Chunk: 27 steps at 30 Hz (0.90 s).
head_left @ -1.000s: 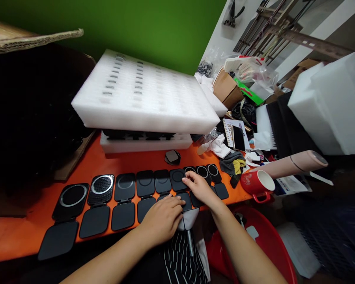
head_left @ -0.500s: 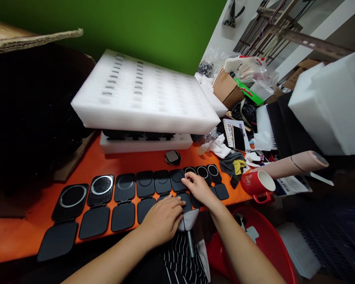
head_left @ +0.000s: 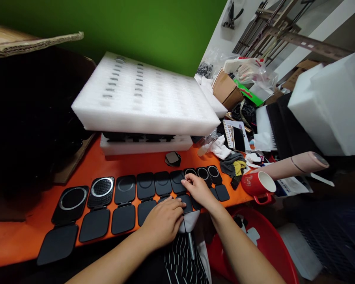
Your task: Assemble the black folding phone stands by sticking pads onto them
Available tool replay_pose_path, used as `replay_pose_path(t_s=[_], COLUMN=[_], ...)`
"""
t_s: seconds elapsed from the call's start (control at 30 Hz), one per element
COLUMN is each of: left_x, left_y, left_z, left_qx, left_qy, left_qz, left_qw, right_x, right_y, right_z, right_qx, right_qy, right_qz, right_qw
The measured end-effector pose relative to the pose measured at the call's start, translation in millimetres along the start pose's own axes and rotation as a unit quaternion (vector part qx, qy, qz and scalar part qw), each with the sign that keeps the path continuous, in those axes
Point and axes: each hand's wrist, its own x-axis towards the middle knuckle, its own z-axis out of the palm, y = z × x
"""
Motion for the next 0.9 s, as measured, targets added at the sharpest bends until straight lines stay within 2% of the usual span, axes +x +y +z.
replay_pose_path(t_s=[0.9], left_x=[1.1], left_y=[1.8], left_z=[-1.6], left_qx=[-0.006], left_qy=[0.001], left_qz=[-0.006], left_qw=[1.000], right_x=[0.3], right_y=[-11.4], right_z=[2.9], right_qx=[-0.076], right_qy=[0.024], right_qz=[0.017], right_qw=[0.997])
